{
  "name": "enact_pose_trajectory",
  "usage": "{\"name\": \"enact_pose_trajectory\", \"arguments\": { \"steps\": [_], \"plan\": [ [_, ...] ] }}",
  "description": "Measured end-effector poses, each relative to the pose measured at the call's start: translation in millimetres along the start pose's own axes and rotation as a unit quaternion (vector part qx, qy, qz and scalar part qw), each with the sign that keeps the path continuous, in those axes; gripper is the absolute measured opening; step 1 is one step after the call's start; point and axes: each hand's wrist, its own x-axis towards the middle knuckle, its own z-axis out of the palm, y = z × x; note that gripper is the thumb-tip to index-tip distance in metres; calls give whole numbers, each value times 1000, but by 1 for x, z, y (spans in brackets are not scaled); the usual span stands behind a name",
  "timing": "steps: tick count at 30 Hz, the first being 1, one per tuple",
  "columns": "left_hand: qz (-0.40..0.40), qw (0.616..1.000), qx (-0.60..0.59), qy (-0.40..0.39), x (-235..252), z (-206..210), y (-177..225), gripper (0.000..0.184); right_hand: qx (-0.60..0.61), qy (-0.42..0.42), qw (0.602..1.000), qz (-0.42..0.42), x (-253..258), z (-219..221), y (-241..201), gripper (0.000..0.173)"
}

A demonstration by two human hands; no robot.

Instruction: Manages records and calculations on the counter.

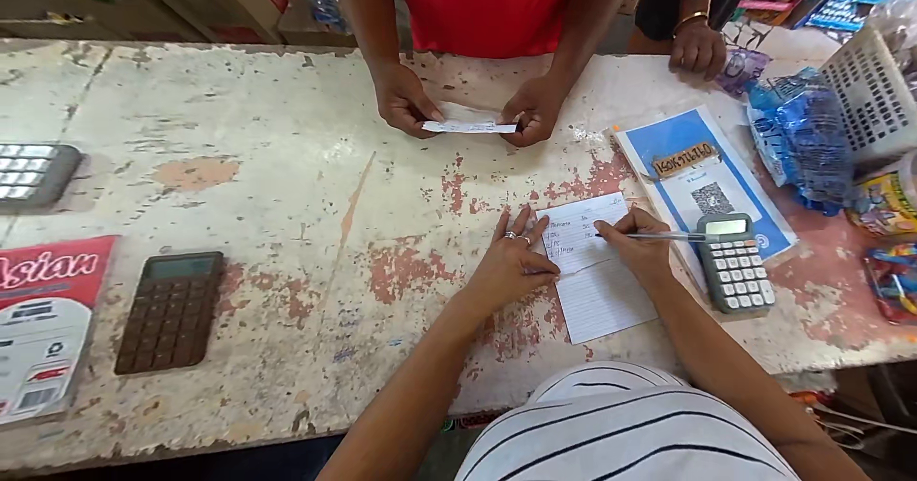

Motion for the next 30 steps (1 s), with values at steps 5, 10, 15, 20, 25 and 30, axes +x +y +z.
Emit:
{"name": "enact_pose_trajectory", "arguments": {
  "steps": [5, 10, 15, 20, 25, 30],
  "plan": [
    [-2, 1000, 2, -3, 0, -1, -1, 11, -37, -25, 998, -52, -1, 4, 0, 24],
    [-23, 1000, 1, -15, 3, -3, 5, 12, -27, -38, 996, -70, -1, 4, 1, 24],
    [-27, 1000, -2, -12, 3, -3, 6, 12, -24, -33, 997, -72, -1, 5, 2, 24],
    [-14, 1000, -3, 0, 2, -2, 5, 12, -17, -23, 997, -65, 0, 5, 3, 24],
    [-20, 1000, -7, -1, 3, -3, 7, 12, -17, -28, 997, -63, 0, 5, 4, 24],
    [-22, 1000, -6, -4, 4, -4, 8, 11, -27, -21, 997, -73, 0, 6, 3, 25]
  ]
}}
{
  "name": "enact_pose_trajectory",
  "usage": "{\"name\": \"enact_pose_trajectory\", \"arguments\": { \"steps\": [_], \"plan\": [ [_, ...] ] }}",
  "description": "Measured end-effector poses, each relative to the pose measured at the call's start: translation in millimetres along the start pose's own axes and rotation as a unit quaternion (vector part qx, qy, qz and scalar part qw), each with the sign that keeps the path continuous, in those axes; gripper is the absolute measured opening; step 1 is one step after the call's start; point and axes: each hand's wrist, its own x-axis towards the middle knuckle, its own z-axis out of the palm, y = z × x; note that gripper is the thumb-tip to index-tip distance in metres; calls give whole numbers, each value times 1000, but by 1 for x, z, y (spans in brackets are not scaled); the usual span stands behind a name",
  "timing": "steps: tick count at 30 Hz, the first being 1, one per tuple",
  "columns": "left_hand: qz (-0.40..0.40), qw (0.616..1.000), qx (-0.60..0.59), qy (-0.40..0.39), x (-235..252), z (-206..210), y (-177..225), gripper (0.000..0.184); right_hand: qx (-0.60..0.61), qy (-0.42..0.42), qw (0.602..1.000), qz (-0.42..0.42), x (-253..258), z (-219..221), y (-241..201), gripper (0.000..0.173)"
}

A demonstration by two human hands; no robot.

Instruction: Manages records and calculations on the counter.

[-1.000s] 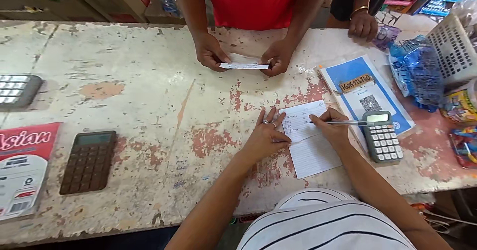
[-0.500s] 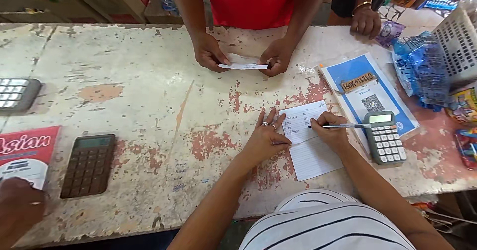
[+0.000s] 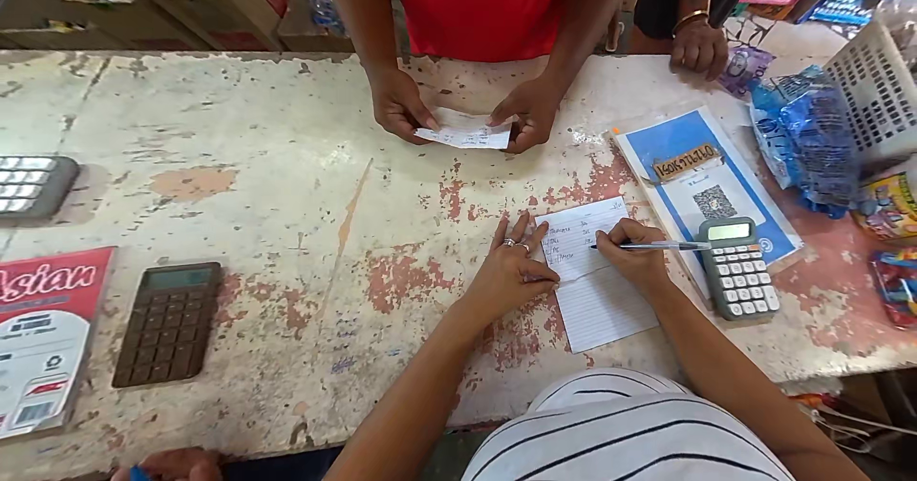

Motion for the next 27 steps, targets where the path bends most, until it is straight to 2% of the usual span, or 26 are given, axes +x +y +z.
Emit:
{"name": "enact_pose_trajectory", "arguments": {
  "steps": [7, 13, 18, 27],
  "plan": [
    [-1, 1000, 3, 0, 0, 0, 0, 12, -8, -1, 1000, -13, -3, 3, 3, 26],
    [0, 1000, 3, 3, 1, -1, 2, 11, 6, 8, 1000, 15, 1, -1, 0, 24],
    [2, 1000, 4, 3, 2, -1, 2, 11, -20, 10, 1000, -12, -1, 1, 4, 27],
    [6, 1000, 5, 3, 4, -3, 5, 11, -27, 13, 1000, -6, -2, 0, 9, 28]
  ]
}}
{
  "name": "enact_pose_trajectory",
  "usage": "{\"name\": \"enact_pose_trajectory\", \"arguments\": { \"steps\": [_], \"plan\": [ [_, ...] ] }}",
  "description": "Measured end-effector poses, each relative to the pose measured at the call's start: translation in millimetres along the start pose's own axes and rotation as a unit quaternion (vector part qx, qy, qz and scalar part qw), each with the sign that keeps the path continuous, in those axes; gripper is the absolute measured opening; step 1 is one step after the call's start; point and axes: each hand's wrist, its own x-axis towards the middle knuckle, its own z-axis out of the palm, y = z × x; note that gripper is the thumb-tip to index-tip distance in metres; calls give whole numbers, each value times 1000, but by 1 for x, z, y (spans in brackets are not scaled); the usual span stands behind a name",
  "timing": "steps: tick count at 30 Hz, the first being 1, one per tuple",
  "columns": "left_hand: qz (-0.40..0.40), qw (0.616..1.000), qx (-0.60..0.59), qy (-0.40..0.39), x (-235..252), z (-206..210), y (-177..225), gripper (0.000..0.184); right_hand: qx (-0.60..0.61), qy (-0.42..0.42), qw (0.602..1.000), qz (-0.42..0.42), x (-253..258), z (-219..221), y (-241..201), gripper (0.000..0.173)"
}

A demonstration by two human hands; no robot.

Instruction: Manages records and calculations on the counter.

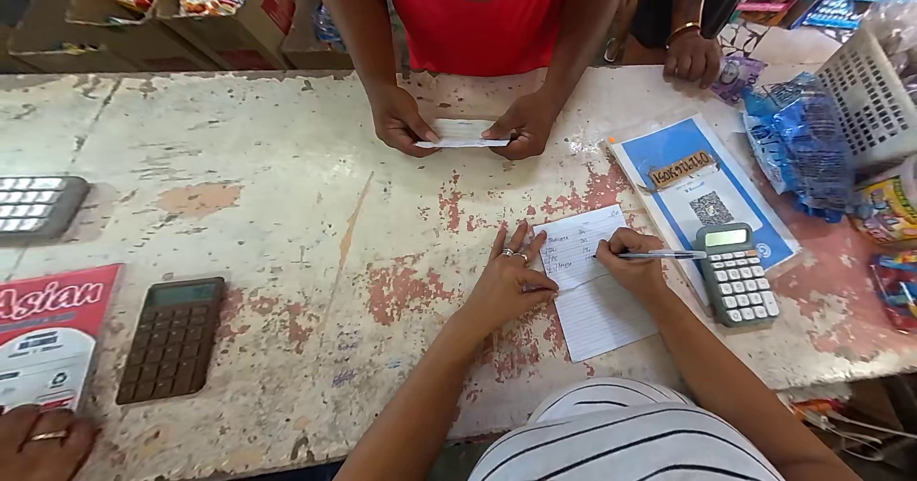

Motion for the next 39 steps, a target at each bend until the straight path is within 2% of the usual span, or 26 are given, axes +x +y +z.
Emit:
{"name": "enact_pose_trajectory", "arguments": {
  "steps": [6, 12, 17, 23, 27, 30, 32, 35, 39],
  "plan": [
    [2, 1000, 6, -3, 1, -2, 1, 11, -3, 7, 1000, -6, 1, 0, 2, 27],
    [20, 1000, 13, -7, 5, -5, 3, 12, 75, 18, 994, 76, 11, -6, -2, 22],
    [64, 998, 7, 16, 6, -2, 1, 11, 115, 34, 988, 93, 18, -8, 13, 9],
    [79, 996, -1, 50, 5, 6, -8, 11, 123, -14, 988, 96, 17, -12, 37, 20],
    [78, 996, 17, 33, 4, 10, -13, 12, 77, -18, 991, 109, 15, -12, 40, 24],
    [74, 996, 43, -2, 5, 9, -14, 20, -15, -21, 999, 30, 20, -15, 47, 20],
    [73, 996, 51, -16, 6, 8, -15, 22, -87, -53, 995, -15, 25, -20, 53, 26],
    [84, 995, 53, -14, 6, 12, -19, 17, -141, -87, 986, -19, 30, -20, 61, 31],
    [100, 994, 49, 10, 5, 15, -28, 14, -160, -88, 982, -55, 37, -15, 79, 29]
  ]
}}
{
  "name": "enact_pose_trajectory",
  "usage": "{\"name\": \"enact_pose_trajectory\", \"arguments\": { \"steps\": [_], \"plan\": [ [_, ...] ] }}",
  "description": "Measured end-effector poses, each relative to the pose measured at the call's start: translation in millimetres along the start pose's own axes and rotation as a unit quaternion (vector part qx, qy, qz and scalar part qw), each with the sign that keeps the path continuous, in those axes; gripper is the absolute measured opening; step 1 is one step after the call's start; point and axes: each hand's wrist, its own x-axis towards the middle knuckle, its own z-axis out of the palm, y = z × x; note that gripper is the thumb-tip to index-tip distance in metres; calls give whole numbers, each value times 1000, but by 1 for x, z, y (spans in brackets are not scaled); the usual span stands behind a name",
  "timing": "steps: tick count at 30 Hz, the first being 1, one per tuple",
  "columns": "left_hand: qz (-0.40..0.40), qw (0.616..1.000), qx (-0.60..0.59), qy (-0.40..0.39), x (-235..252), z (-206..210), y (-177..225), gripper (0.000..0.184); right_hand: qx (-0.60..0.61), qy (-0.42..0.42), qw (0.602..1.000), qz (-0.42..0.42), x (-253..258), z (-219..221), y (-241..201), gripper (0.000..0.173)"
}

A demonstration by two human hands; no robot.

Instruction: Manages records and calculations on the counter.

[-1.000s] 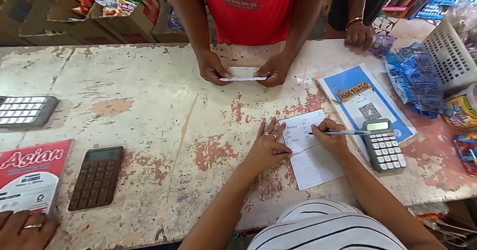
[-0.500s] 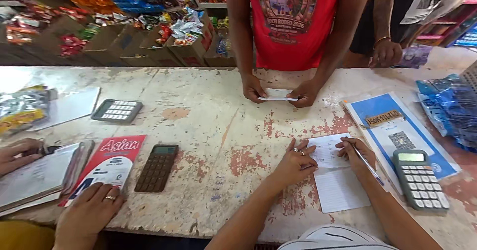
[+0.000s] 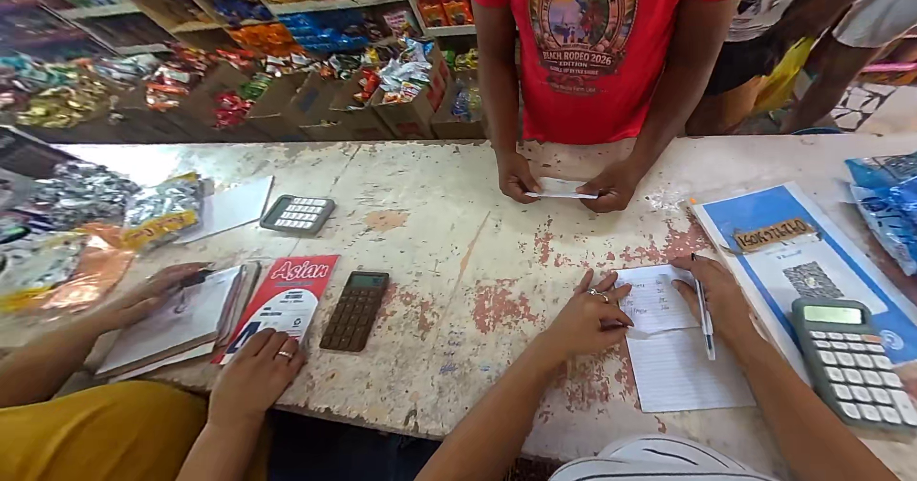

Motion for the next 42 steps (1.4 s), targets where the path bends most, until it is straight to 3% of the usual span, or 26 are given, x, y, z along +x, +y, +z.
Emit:
{"name": "enact_pose_trajectory", "arguments": {
  "steps": [7, 14, 18, 21, 24, 27, 34, 42],
  "plan": [
    [-29, 999, 23, -16, 3, 4, -4, 12, -41, -37, 998, -1, 17, 5, 24, 33],
    [-121, 981, 37, -144, 30, -17, 5, 13, -88, -93, 991, 31, 32, 21, 63, 47],
    [-124, 974, 29, -190, 42, -25, -4, 15, -33, -122, 990, 70, 30, 17, 54, 41],
    [-97, 980, 25, -171, 38, -19, -22, 17, -3, -85, 994, 75, 26, 21, 54, 34],
    [-56, 995, 11, -87, 25, -6, -38, 18, -8, -59, 996, 60, 35, 26, 55, 27],
    [-47, 997, 11, -53, 20, -4, -41, 14, -23, -46, 997, 58, 47, 31, 50, 27],
    [-56, 997, 25, -55, 20, -4, -41, 13, 78, 56, 994, 43, 37, 53, 63, 21],
    [-55, 996, 40, -51, 19, -3, -39, 12, 96, 76, 992, 33, 35, 51, 52, 16]
  ]
}}
